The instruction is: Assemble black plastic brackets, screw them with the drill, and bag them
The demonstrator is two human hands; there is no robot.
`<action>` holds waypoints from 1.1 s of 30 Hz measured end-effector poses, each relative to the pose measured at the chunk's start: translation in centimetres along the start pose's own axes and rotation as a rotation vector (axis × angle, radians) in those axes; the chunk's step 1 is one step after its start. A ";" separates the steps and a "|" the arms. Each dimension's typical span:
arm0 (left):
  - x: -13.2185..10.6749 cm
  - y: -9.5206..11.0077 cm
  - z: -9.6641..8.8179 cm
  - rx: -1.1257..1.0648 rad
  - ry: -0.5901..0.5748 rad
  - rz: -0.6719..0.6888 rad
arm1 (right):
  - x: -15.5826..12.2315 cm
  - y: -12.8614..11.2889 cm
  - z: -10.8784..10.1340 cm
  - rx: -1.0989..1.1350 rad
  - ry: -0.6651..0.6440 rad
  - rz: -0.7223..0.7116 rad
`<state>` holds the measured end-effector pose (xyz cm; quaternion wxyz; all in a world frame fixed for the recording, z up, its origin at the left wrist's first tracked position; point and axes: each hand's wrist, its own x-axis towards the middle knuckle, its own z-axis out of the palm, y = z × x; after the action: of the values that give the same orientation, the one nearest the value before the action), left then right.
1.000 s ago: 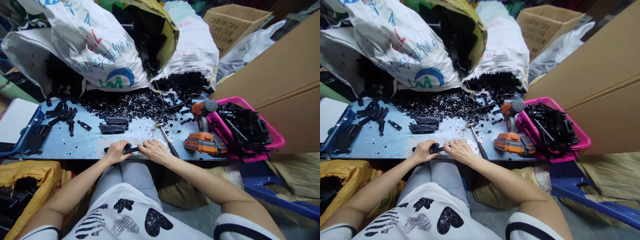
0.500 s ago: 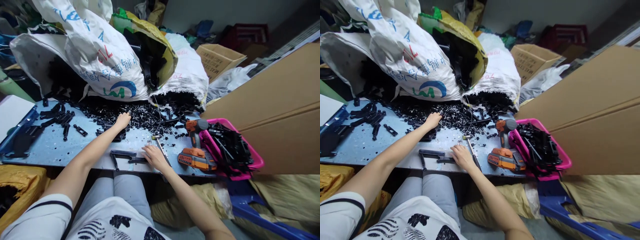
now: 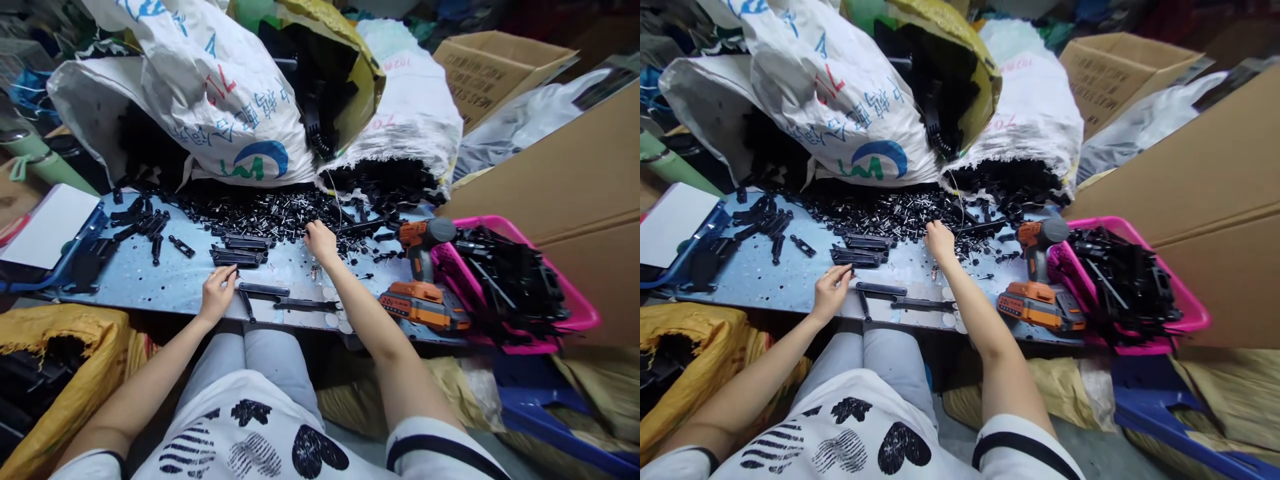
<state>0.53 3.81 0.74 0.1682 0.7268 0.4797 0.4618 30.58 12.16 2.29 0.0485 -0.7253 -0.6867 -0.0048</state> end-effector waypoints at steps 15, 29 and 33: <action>-2.1 -0.5 -0.8 0.305 -0.201 0.416 | -10.4 -2.5 -3.8 0.685 -0.213 -0.265; -2.5 -0.7 -1.3 0.339 -0.311 0.438 | -11.5 -7.5 -4.4 0.001 -0.368 -0.521; -4.7 1.6 -1.6 0.502 -0.252 0.063 | -12.1 -10.2 -1.9 0.370 -0.111 -0.688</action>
<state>-0.49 -1.23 0.29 0.0266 0.8121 0.5315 0.2394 19.89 0.52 3.98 0.1365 -0.4310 -0.8805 0.1424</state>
